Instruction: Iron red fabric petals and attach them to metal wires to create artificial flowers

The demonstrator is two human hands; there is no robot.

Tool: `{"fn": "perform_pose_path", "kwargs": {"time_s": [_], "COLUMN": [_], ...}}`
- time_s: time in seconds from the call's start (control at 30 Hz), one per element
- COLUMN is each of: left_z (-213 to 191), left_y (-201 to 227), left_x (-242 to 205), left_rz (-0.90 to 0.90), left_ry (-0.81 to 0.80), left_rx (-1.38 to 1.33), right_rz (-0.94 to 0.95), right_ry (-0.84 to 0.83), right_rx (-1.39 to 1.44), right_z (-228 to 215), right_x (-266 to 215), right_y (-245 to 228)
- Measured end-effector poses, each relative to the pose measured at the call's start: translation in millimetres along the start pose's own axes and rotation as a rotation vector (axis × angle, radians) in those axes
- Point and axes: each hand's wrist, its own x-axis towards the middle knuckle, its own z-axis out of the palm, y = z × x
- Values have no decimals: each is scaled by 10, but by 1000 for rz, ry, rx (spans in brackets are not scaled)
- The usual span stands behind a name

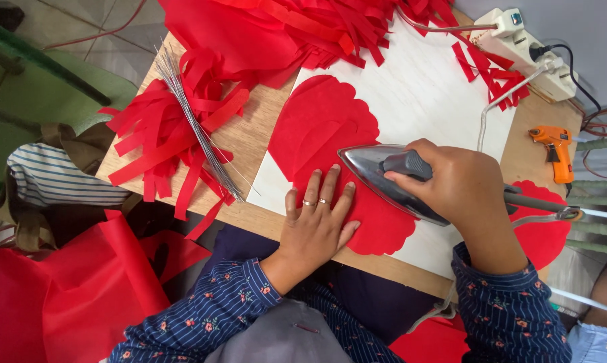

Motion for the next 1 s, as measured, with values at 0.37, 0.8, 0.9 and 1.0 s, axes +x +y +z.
{"fn": "perform_pose_path", "kwargs": {"time_s": [0.37, 0.8, 0.9, 1.0], "left_z": [104, 93, 99, 112], "left_y": [42, 27, 20, 12], "left_x": [-51, -43, -32, -31], "left_rz": [17, 12, 20, 25], "left_ry": [-114, -132, -141, -146], "left_rx": [-154, -122, -112, -129], "right_rz": [39, 161, 185, 176], "right_ry": [35, 107, 66, 24], "right_rx": [168, 90, 98, 140], "right_z": [34, -139, -266, -255], "right_x": [-67, -173, -257, -250], "right_y": [42, 85, -22, -179]}}
